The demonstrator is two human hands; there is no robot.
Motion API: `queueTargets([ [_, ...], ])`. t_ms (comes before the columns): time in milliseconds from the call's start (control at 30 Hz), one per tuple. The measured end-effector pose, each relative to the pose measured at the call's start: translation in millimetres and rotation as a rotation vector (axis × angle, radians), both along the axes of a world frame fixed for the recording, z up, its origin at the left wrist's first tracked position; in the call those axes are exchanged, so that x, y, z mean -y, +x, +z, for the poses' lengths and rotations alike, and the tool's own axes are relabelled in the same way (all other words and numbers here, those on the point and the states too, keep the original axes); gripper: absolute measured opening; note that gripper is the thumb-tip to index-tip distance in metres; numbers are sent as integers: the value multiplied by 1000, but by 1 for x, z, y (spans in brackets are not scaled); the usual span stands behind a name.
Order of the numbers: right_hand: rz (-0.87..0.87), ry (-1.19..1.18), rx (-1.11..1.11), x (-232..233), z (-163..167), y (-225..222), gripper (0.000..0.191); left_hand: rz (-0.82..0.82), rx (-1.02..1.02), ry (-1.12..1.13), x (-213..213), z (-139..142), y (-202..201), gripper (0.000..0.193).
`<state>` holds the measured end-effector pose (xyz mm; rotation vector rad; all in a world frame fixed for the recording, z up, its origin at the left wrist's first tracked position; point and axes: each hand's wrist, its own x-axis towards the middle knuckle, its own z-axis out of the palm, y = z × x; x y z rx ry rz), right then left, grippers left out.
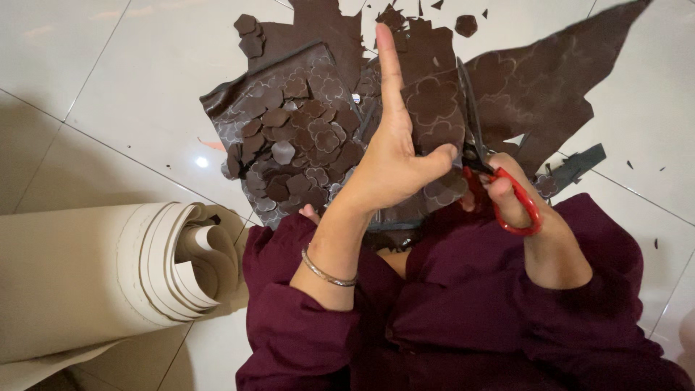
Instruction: The person sits on the floor and uses red-handled scissors to cut small, flower-shaped pieces from a sheet of brown material. They repeatedly pick up a piece, trim the edges to refine the shape, and place the finished cutout onto a growing pile on the floor.
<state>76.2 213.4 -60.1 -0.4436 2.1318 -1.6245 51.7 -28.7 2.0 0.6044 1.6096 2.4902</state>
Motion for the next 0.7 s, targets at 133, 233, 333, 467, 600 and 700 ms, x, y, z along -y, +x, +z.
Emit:
queueTargets([
  [133,-20,-16,9,0,-5,3,104,-12,-13,15,-1,4,0,125],
  [233,-17,-34,18,-1,-9,3,102,-18,11,12,0,8,0,127],
  [333,-67,9,-12,-2,-14,3,98,-45,87,36,1,13,-1,127],
  [467,-48,20,-17,-4,-16,1,95,-20,55,-26,2,13,-2,124],
  [600,-55,-49,10,-3,-18,3,93,-6,-77,-129,-1,5,-1,127],
  [700,-79,-67,20,-2,-19,5,90,-48,-51,-48,-1,-2,0,122],
])
